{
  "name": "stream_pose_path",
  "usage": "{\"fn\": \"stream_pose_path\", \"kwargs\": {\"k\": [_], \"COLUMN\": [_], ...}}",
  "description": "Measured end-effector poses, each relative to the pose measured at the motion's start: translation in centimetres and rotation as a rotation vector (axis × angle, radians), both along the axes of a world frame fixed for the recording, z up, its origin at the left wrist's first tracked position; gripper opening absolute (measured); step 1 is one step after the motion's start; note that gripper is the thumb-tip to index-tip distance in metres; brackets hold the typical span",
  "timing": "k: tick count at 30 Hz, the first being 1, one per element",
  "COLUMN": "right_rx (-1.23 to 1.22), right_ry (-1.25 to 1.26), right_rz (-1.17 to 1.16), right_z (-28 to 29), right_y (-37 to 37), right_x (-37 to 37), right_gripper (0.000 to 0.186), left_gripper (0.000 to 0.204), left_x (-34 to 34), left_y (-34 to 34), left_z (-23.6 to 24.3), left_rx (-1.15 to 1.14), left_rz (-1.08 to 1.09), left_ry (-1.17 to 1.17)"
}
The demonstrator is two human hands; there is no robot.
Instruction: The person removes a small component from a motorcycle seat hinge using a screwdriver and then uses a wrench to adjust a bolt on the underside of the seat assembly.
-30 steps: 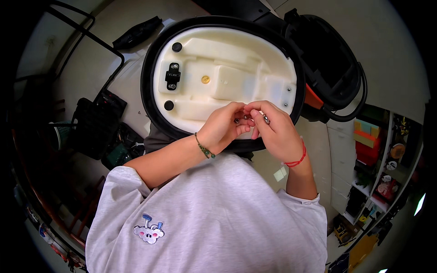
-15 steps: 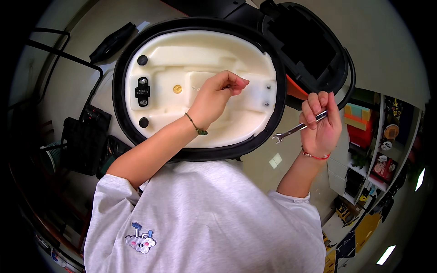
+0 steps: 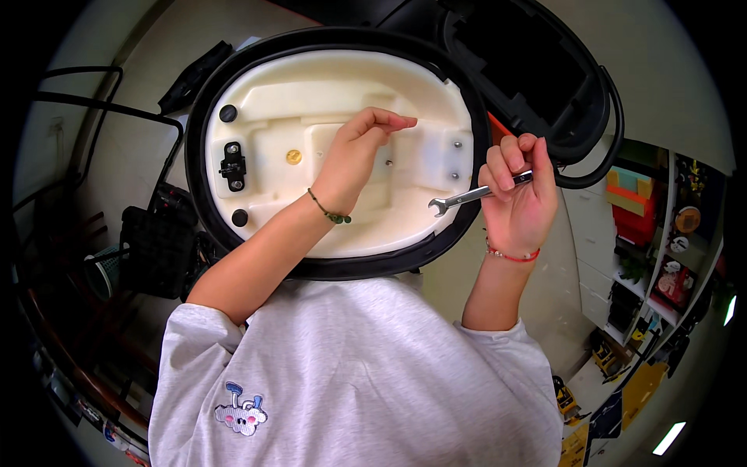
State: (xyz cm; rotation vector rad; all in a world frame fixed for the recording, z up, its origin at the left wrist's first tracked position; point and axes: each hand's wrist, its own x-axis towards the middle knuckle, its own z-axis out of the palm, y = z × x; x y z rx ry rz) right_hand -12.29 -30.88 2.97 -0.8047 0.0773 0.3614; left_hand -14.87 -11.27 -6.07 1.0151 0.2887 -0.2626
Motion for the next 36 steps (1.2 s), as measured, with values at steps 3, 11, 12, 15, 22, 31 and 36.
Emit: {"fn": "stream_pose_path", "kwargs": {"k": [3,11,12,15,22,31,36], "right_rx": [-0.007,-0.032,-0.041,-0.054,-0.425,-0.701,-0.819], "right_ry": [-0.033,-0.08,-0.085,-0.132,-0.367,-0.143,-0.314], "right_rz": [-0.029,-0.042,-0.035,0.038,0.279,0.704,0.538], "right_z": [-0.1,0.4,0.5,0.6,-0.8,-0.2,-0.7], "right_y": [0.2,1.3,2.0,4.6,9.8,9.7,10.9], "right_x": [0.4,0.8,0.8,0.1,-3.1,-3.8,-0.9], "right_gripper": [0.034,0.035,0.036,0.035,0.028,0.015,0.015], "left_gripper": [0.022,0.023,0.024,0.025,0.013,0.022,0.036], "left_x": [-0.1,-1.2,-1.8,-4.9,-12.4,-15.0,-12.8], "left_y": [0.1,0.7,0.7,2.0,7.2,11.8,14.8], "left_z": [-0.1,1.5,2.0,4.7,6.2,5.7,3.0], "left_rx": [-0.011,0.136,0.221,0.459,0.672,0.988,1.302], "left_rz": [0.002,-0.001,-0.004,-0.103,-0.161,0.163,0.416], "left_ry": [-0.004,-0.077,-0.122,-0.283,-0.279,-0.24,-0.321]}}
